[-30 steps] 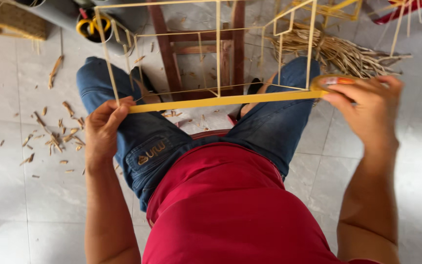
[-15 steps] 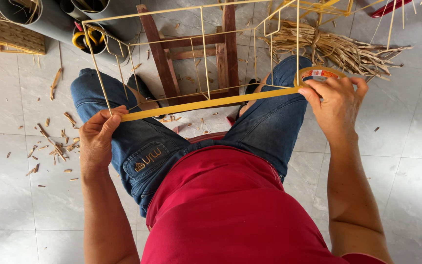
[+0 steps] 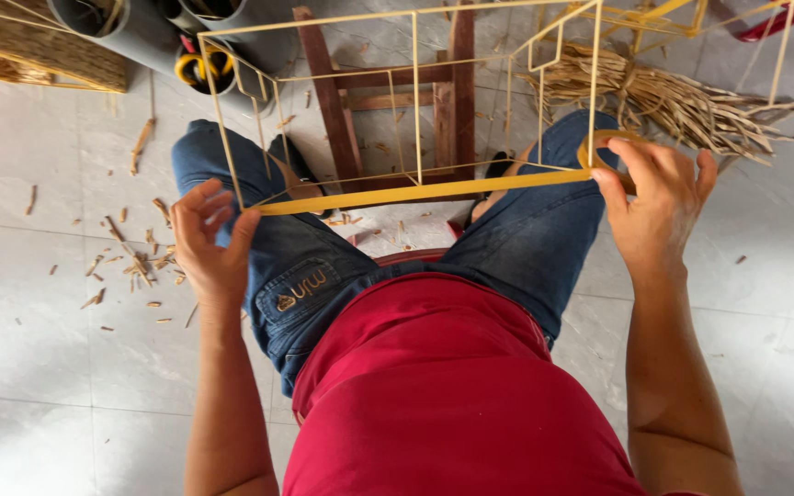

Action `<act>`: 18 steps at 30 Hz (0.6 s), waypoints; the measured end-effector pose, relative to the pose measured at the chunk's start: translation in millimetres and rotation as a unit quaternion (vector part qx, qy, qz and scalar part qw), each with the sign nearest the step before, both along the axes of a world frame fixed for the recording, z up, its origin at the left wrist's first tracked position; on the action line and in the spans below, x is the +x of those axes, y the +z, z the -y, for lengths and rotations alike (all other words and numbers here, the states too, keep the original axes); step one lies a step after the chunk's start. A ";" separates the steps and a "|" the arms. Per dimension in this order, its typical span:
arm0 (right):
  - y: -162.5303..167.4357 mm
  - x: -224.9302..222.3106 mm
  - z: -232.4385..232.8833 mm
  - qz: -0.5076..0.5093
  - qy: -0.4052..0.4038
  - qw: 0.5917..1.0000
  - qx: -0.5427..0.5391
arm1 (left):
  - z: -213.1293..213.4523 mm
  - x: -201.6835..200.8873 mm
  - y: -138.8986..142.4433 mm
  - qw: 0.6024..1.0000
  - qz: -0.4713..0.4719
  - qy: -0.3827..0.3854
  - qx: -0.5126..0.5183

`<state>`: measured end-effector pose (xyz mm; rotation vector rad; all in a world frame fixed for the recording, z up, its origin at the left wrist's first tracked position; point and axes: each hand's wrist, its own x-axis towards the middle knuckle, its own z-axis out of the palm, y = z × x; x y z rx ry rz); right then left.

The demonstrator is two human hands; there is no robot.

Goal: The person sits on the floor and wraps yellow adhesive tape around the joints of a bamboo stick frame, pulling tape from the roll and pressing it along the bamboo edges. They reposition the frame on their lap and use scissors to cut the tape near the end.

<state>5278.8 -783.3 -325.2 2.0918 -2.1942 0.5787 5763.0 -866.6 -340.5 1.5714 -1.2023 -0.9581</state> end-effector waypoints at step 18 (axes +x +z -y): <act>-49.1 227.9 98.1 0.028 0.358 0.933 0.022 | 23.6 -43.5 11.5 0.852 0.308 -0.303 -0.295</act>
